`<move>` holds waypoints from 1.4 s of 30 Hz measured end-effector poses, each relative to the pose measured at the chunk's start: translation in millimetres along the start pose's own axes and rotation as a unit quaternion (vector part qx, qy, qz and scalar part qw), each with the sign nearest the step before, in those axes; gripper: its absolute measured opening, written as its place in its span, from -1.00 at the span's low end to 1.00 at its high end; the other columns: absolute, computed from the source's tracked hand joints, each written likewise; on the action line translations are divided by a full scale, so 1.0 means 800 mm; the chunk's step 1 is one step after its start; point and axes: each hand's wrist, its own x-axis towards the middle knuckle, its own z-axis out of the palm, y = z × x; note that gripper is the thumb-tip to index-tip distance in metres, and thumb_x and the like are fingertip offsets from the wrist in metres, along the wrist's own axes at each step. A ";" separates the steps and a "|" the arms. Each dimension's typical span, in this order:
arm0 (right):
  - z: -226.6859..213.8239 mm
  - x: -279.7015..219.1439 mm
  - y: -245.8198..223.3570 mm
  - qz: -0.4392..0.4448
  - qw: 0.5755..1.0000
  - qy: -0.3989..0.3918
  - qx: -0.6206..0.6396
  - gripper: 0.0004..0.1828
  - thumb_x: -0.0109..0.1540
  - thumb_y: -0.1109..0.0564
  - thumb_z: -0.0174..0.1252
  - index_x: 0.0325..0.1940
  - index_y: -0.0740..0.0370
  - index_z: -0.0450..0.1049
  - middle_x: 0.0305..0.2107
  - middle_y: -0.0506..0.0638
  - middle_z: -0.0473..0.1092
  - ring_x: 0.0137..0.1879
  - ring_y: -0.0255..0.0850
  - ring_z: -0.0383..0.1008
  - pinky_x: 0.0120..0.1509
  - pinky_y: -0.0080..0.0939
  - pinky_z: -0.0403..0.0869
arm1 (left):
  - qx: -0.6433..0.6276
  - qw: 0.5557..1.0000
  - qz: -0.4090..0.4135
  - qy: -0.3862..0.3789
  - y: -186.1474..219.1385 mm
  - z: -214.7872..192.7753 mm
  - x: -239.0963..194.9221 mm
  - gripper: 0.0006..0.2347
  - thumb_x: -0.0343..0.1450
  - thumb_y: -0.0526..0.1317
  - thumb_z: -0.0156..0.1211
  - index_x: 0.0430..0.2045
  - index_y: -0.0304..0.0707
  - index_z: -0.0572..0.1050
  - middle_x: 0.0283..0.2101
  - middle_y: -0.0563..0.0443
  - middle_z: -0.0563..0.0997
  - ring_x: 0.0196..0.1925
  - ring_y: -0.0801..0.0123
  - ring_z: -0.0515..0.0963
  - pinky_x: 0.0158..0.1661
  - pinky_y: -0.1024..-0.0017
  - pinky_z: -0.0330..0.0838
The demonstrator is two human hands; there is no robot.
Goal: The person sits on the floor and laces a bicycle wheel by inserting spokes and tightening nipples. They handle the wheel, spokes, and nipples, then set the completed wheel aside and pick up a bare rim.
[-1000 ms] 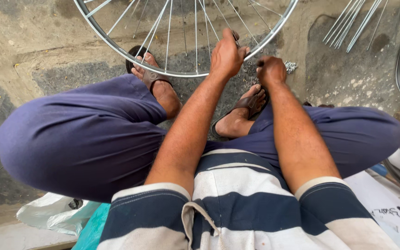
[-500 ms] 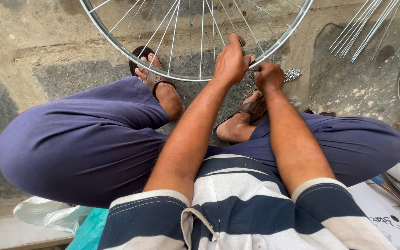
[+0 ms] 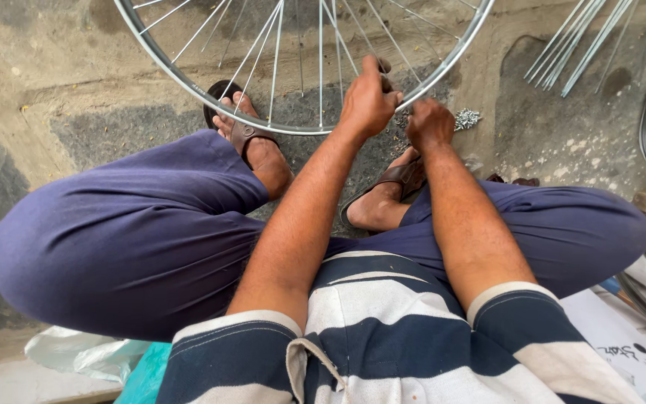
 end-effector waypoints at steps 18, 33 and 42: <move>-0.059 0.029 0.135 0.143 0.973 -0.009 0.179 -0.79 0.15 0.31 0.27 -0.21 0.07 0.69 -0.24 0.04 0.62 -0.16 -0.15 0.64 0.00 -0.18 0.57 | 0.094 0.995 -0.013 0.020 0.005 0.011 0.006 -0.54 0.36 -0.14 0.43 -0.03 -0.33 0.27 -0.29 -0.16 0.65 -0.21 0.12 0.67 -0.16 0.16 0.51; -0.034 0.014 0.056 -0.034 0.962 -0.194 -0.188 -0.83 0.21 0.23 0.15 -0.25 0.20 0.66 -0.21 0.22 0.58 -0.08 0.11 0.63 -0.04 0.06 0.59 | 0.165 0.984 0.007 0.062 0.019 0.012 0.004 -0.61 0.37 -0.10 0.34 -0.17 -0.40 0.31 -0.31 -0.42 0.62 -0.22 -0.30 0.62 -0.19 -0.10 0.45; 0.024 0.007 0.061 -0.080 0.971 -0.118 -0.192 -0.80 0.28 0.18 0.11 -0.28 0.18 0.66 -0.22 0.20 0.58 -0.09 0.06 0.64 -0.06 0.02 0.61 | 0.388 0.884 0.172 0.198 0.011 -0.011 -0.021 -0.74 0.37 -0.49 0.08 -0.08 -0.28 0.42 -0.10 -0.19 0.52 -0.15 0.15 0.51 -0.26 0.21 0.41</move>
